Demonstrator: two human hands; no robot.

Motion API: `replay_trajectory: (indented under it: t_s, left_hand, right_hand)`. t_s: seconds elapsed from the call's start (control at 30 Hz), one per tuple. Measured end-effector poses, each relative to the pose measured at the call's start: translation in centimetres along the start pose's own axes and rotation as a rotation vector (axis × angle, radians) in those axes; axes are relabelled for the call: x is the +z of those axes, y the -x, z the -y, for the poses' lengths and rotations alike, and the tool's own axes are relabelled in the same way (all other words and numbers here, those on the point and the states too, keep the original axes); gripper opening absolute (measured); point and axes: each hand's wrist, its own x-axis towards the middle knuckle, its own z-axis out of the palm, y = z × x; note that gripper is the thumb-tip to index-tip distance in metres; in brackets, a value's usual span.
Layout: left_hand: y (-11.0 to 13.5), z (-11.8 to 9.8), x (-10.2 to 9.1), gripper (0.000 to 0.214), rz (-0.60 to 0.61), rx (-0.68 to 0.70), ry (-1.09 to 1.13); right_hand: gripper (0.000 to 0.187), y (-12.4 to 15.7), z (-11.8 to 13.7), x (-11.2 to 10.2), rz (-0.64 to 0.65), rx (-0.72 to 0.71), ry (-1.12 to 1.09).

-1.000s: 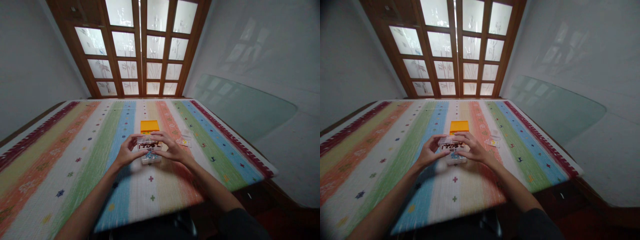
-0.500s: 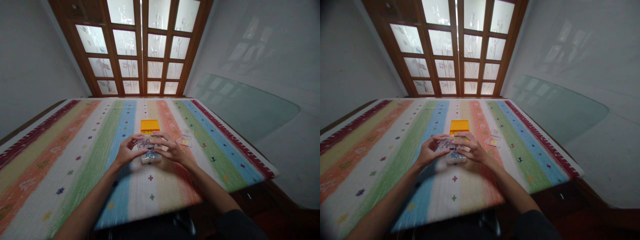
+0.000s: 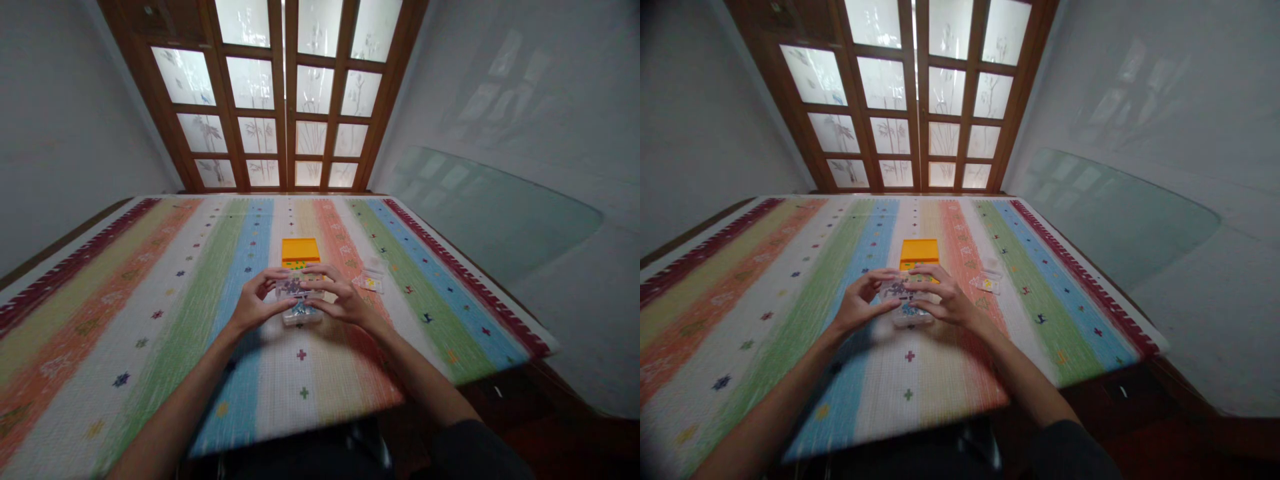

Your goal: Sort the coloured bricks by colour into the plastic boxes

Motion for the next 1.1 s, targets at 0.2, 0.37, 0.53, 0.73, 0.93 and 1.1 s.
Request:
replay_trajectory:
  t_s: [0.2,0.37,0.53,0.73,0.93,1.1]
  left_hand:
    - [0.3,-0.2,-0.3,0.048,0.041,0.038,-0.079]
    - [0.8,0.3,-0.4,0.05,0.109,0.048,-0.184]
    - [1.2,0.8,-0.4,0.055,0.159,0.077,-0.262]
    - [1.5,1.2,-0.5,0.056,0.166,0.041,-0.268]
    - [1.7,1.7,-0.5,0.058,0.186,0.012,-0.272]
    - [1.9,2.0,-0.5,0.062,0.198,-0.024,-0.29]
  right_hand:
    - [0.055,0.9,0.0,-0.9,0.032,0.097,-0.055]
    - [0.045,2.2,-0.3,-0.9,0.026,0.121,-0.075]
    - [0.05,2.8,-0.5,-0.9,0.061,0.129,-0.09]
    - [0.049,3.0,-0.8,-0.5,0.086,0.123,-0.114]
    - [0.051,3.3,-1.1,-0.4,0.103,0.124,-0.115]
    - [0.055,3.6,-1.2,-0.2,0.14,0.149,-0.095]
